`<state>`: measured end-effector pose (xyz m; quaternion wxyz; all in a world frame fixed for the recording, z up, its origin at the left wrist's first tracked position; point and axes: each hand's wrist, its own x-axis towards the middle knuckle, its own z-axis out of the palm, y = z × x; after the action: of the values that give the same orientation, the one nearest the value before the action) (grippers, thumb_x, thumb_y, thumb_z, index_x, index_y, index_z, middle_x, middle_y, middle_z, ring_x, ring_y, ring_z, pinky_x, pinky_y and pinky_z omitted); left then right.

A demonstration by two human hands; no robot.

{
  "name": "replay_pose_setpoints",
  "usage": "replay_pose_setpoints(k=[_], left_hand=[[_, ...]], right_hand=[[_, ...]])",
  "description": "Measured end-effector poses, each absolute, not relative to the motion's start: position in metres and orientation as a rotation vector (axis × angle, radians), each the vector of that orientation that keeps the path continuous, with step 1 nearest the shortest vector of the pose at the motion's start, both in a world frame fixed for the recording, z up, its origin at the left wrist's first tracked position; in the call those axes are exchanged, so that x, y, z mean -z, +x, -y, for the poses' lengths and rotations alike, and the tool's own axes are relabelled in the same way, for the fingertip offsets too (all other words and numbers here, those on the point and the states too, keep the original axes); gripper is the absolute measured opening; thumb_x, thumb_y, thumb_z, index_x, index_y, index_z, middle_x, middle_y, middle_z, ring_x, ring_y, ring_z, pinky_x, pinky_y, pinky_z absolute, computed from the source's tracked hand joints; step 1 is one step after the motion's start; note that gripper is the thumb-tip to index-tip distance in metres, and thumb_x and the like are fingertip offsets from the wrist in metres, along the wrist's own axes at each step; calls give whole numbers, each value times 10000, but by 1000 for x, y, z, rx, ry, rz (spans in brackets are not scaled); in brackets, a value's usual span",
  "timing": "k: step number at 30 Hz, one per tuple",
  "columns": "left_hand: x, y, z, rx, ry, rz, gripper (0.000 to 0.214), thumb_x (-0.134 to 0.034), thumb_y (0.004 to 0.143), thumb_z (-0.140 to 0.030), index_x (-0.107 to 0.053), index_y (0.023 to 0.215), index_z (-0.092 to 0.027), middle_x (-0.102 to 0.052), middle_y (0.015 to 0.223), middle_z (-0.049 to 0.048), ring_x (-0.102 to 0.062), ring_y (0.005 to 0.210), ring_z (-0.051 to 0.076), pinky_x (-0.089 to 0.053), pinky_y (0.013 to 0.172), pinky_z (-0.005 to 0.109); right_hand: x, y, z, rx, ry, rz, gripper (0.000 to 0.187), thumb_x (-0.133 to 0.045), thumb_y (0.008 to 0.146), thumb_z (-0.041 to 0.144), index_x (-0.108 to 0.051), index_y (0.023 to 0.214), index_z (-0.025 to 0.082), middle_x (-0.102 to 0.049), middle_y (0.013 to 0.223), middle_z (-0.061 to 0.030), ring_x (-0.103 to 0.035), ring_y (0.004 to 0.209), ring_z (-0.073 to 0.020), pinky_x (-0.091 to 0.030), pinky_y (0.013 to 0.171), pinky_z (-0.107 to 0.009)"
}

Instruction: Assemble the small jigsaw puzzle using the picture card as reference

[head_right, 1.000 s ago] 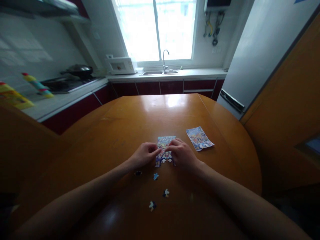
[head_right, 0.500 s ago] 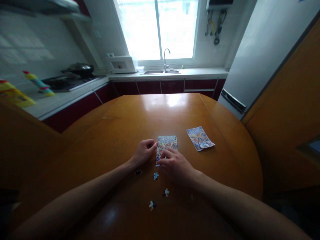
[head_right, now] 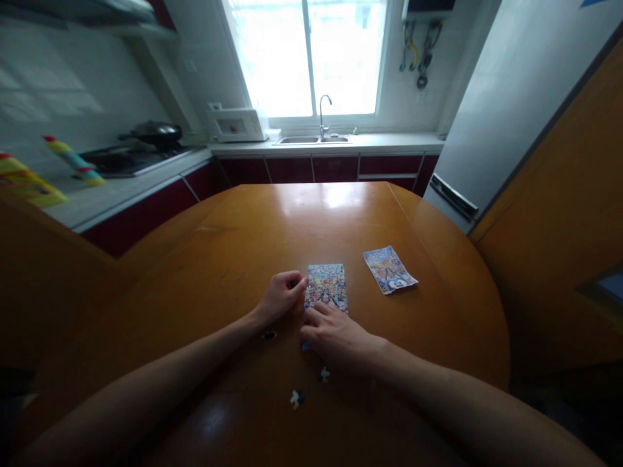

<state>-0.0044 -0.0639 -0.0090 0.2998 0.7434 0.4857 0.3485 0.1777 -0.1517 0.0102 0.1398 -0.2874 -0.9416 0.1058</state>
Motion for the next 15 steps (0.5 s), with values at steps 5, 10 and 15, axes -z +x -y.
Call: replay_pose_setpoints(k=[5,10,15], left_hand=[[10,-4,64,-924,1976,-1273,416,-527,861,-437,-440,560,-163,-362,544,-47,-341,549,98,-236,529,239],[9,-4,64,-942,1960,-1257,424,-534,860,-444,-434,557,-165,-350,548,-48,-334,546,96,-236,529,239],[5,-5,63,-956,1900,-1226,439,-531,871,-471,-462,566,-163,-372,551,-44,-350,551,102,-259,529,236]], right_hand=[[-16,180,152,-323,-847,2807,100,-575,887,150,-588,986,143,-575,1084,-121,-450,1005,-247,-438,934,-393],[-25,184,153,-408,-818,2839,95,-577,901,171,-566,992,144,-575,1075,-119,-453,994,-242,-428,935,-397],[-24,188,150,-607,-722,2785,42,-593,898,160,-561,920,176,-601,958,-63,-492,931,-200,-428,892,-350]])
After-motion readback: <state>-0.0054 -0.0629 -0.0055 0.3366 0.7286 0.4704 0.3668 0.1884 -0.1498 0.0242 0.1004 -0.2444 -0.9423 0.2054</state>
